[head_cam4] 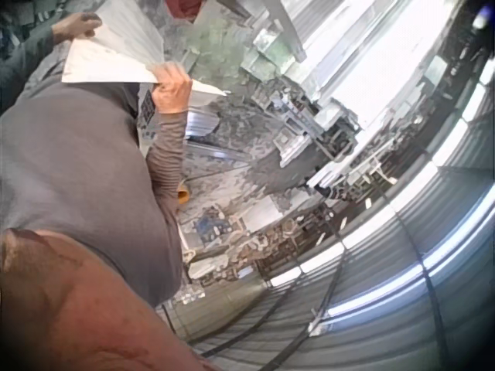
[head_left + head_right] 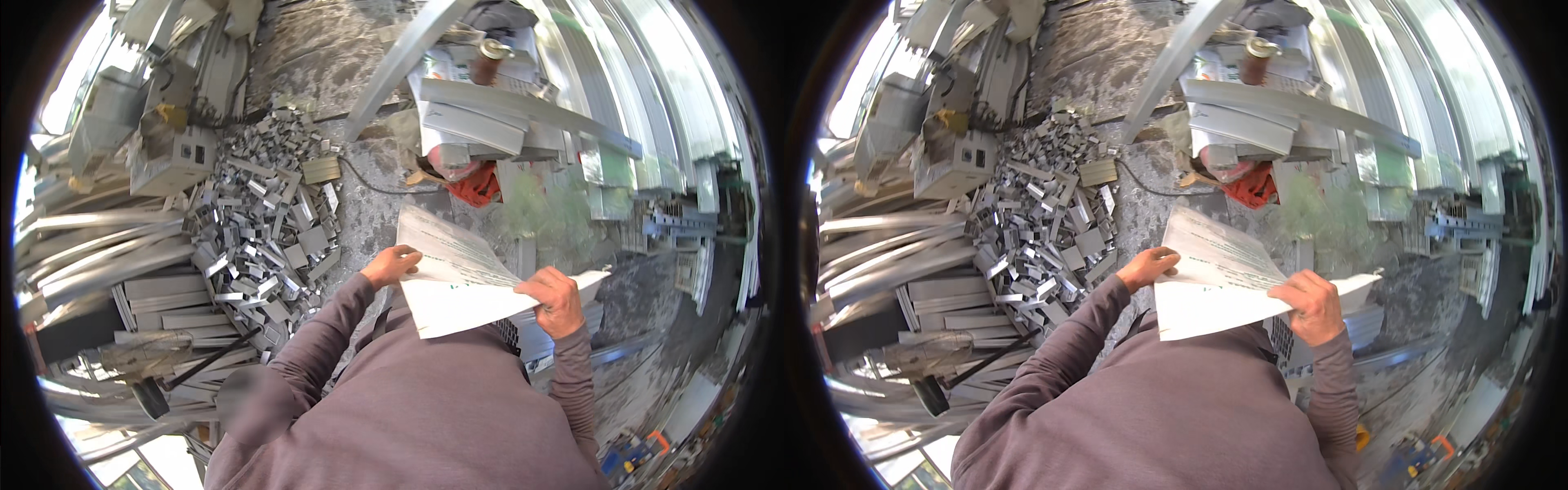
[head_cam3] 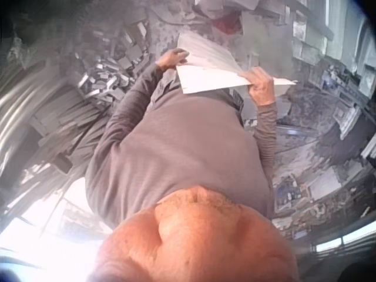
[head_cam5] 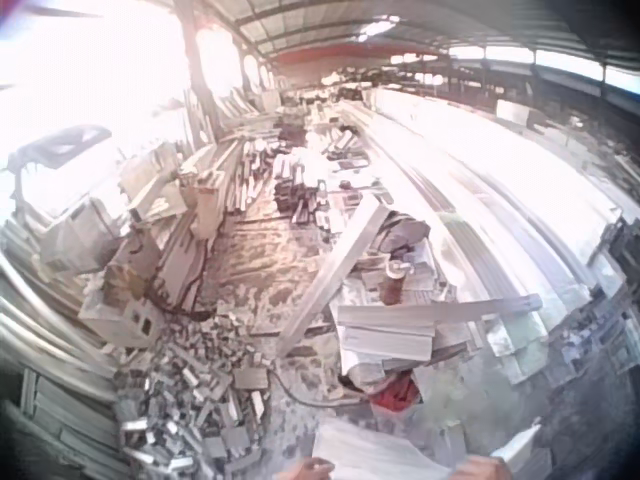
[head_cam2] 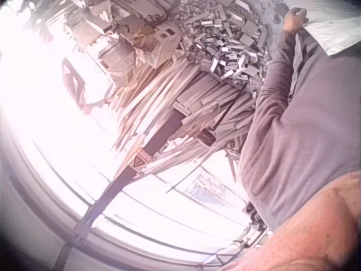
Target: The person operates a metal cutting machine to cut a long metal bar. They then write on the cut piece with a marker and place it into a plastic bag, labeling the bag.
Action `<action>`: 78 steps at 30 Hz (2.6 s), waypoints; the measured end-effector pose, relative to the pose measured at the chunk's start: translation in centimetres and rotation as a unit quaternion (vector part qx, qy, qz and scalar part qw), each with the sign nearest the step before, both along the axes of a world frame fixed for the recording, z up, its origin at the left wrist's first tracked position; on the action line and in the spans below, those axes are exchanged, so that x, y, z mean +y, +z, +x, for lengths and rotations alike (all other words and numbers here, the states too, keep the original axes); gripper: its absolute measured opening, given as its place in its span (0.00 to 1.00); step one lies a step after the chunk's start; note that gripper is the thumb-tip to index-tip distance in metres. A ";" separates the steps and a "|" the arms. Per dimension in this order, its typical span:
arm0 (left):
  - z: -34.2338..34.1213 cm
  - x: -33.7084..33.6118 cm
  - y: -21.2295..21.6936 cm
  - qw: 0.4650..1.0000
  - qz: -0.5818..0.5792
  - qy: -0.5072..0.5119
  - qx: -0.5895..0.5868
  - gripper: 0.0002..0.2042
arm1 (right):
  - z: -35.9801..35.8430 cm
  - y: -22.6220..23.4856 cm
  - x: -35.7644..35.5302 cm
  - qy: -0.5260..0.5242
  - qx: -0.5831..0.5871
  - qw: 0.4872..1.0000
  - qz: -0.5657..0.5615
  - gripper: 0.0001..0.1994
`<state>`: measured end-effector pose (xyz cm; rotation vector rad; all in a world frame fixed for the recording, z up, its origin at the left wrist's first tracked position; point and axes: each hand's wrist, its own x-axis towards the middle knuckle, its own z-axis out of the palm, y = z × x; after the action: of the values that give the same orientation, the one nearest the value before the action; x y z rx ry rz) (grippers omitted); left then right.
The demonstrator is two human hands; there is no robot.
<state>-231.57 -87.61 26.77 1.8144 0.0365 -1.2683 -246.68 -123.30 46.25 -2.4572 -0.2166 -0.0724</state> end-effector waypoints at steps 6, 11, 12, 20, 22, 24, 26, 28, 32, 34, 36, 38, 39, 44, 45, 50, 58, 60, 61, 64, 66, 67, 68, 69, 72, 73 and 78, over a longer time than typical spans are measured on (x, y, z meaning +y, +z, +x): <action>-0.4 25.7 1.5 0.953 0.008 0.301 0.015 0.44 | 12.9 2.2 16.3 0.149 -0.081 0.977 0.131 0.23; -7.9 42.1 -0.8 0.804 -0.136 0.575 0.064 0.20 | 19.8 6.1 28.3 0.293 -0.127 0.928 0.194 0.23; -8.9 44.5 -1.9 0.861 -0.076 0.503 -0.016 0.19 | 20.8 6.6 30.1 0.329 -0.138 0.918 0.173 0.22; 1.8 57.2 -3.5 0.714 -0.201 0.666 -0.079 0.18 | 27.8 0.9 37.2 0.370 -0.165 0.908 0.105 0.13; 7.8 57.6 -0.1 0.691 -0.287 0.659 -0.073 0.16 | 30.2 -3.5 37.0 0.344 -0.144 0.925 0.074 0.11; 13.7 55.2 4.2 0.746 -0.103 0.512 -0.413 0.13 | 33.3 -8.1 36.2 0.322 -0.112 0.940 0.013 0.11; 21.4 51.5 9.2 0.629 -0.194 0.635 -0.404 0.11 | 37.2 -12.4 35.4 0.320 -0.041 0.943 -0.083 0.20; 28.6 46.9 13.8 0.573 -0.190 0.587 -0.539 0.10 | 40.6 -15.6 34.7 0.268 -0.004 0.938 -0.220 0.31; 39.7 38.7 19.7 0.628 0.004 0.453 -0.632 0.12 | 53.4 -15.7 34.3 0.249 0.132 0.957 -0.075 0.37; 44.4 33.6 19.9 0.638 0.179 0.284 -0.693 0.16 | 59.3 -11.3 34.3 0.208 0.197 0.949 0.130 0.37; 48.7 29.4 19.4 0.576 0.320 0.084 -0.747 0.19 | 65.1 -5.2 34.3 0.222 0.127 0.912 0.322 0.46; 53.1 26.3 18.1 0.557 0.352 -0.016 -0.753 0.20 | 70.3 0.7 34.5 0.259 0.007 0.899 0.354 0.50; 55.1 25.9 17.7 0.577 0.332 -0.034 -0.745 0.20 | 72.6 2.8 34.6 0.276 -0.045 0.900 0.334 0.52; 62.9 23.6 15.4 0.632 0.251 -0.104 -0.726 0.22 | 80.8 4.3 35.9 0.203 -0.012 0.931 0.304 0.46; 64.1 22.9 15.4 0.647 0.234 -0.108 -0.717 0.22 | 82.4 3.2 35.2 0.207 0.005 0.928 0.308 0.42; 68.3 19.6 15.5 0.842 0.095 -0.052 -0.528 0.29 | 87.9 -4.5 34.2 0.100 0.146 0.843 0.508 0.17; 84.6 28.0 9.4 0.848 -0.259 0.451 -0.102 0.45 | 100.1 -8.1 26.9 0.024 -0.025 0.929 0.368 0.08; 94.3 32.6 8.3 0.789 -0.353 0.501 -0.040 0.49 | 105.1 -8.7 26.5 0.022 -0.050 0.938 0.342 0.08; 99.9 34.5 7.7 0.749 -0.406 0.523 0.005 0.50 | 107.8 -9.0 26.6 0.017 -0.047 0.941 0.334 0.08; 117.8 38.8 6.3 0.738 -0.450 0.496 0.079 0.57 | 117.2 -10.0 28.4 0.002 -0.056 0.950 0.306 0.10; 129.0 41.0 5.6 0.758 -0.436 0.479 0.076 0.59 | 124.7 -9.9 29.7 -0.002 -0.060 0.949 0.308 0.11; 132.8 42.8 5.5 0.783 -0.394 0.478 0.057 0.60 | 127.9 -9.5 30.6 -0.006 -0.037 0.949 0.312 0.12; 137.4 44.5 5.8 0.810 -0.362 0.461 0.031 0.60 | 131.0 -8.8 31.5 0.012 -0.021 0.956 0.293 0.12; 142.4 45.7 6.1 0.838 -0.343 0.424 -0.002 0.61 | 134.0 -7.9 32.4 0.028 -0.023 0.958 0.286 0.13; 154.3 49.2 8.1 0.879 -0.253 0.391 0.107 0.54 | 141.2 -6.4 34.0 0.079 -0.020 0.955 0.285 0.15; 158.0 49.6 8.8 0.927 -0.219 0.300 0.040 0.50 | 143.2 -6.1 34.3 0.092 -0.023 0.955 0.282 0.16; 168.2 44.2 13.3 0.974 -0.031 0.191 -0.120 0.23 | 149.3 -6.7 34.1 0.114 -0.008 0.963 0.244 0.14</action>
<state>-63.38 -43.38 40.06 1.7893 0.1993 -0.7685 -97.33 -89.23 39.52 -1.9280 -0.4319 -0.0407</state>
